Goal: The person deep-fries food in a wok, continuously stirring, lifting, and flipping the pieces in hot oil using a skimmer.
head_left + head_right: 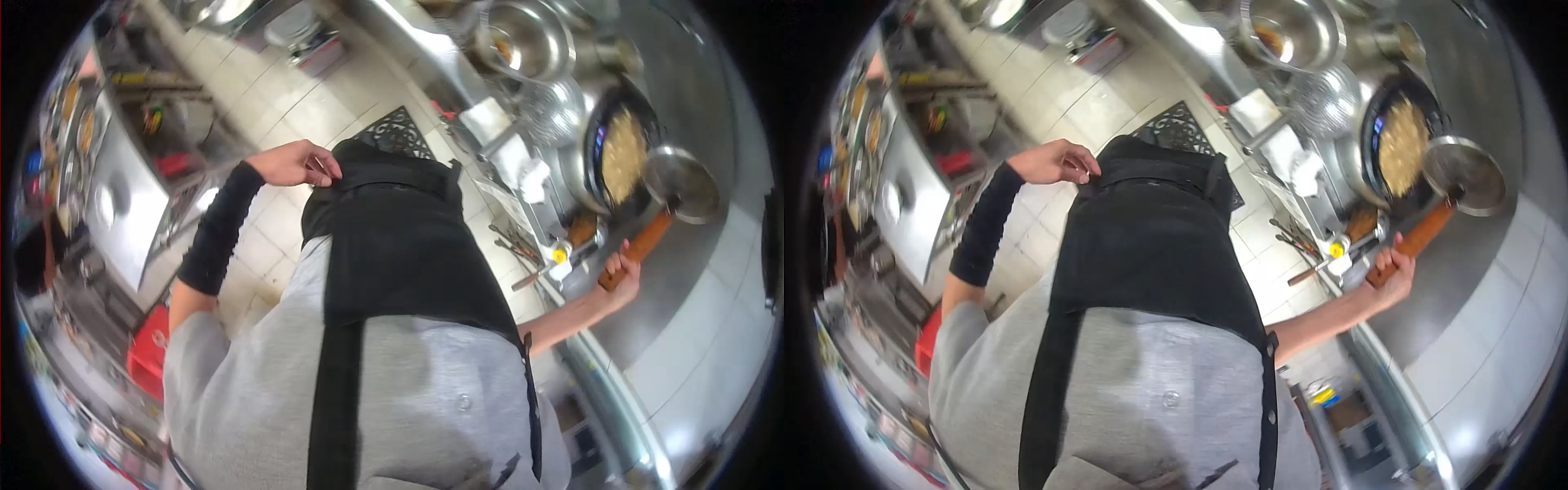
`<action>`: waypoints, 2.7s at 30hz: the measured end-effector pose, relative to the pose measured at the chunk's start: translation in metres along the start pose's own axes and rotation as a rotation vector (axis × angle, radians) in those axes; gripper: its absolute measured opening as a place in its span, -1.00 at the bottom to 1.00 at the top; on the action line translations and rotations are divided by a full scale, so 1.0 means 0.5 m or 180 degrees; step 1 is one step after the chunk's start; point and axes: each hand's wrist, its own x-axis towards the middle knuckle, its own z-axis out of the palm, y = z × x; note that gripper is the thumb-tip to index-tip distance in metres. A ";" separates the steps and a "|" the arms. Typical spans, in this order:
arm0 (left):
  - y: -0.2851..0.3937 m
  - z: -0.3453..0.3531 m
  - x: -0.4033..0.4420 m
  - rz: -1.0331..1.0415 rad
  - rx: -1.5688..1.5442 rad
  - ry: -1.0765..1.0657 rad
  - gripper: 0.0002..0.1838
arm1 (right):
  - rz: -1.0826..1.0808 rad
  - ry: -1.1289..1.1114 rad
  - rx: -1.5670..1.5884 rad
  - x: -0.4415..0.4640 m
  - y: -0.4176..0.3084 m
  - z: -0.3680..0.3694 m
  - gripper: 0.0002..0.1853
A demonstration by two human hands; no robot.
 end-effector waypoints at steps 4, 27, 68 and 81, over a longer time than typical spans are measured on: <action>0.120 0.049 0.172 0.0553 0.0553 -0.0268 -0.69 | -0.0160 0.0433 0.0012 -0.029 0.016 0.022 -0.54; 0.161 0.356 0.443 0.1051 0.2794 -0.1770 -0.63 | -0.0500 0.1536 0.0406 -0.191 0.015 0.028 -0.65; 0.197 0.489 0.435 0.1423 0.1989 -0.2275 -0.48 | 0.0165 0.0589 -0.0397 -0.068 0.039 -0.084 -0.72; 0.277 0.446 0.385 0.0710 0.2536 -0.2201 -0.46 | -0.1091 0.1903 -0.2017 0.021 0.088 -0.058 -0.63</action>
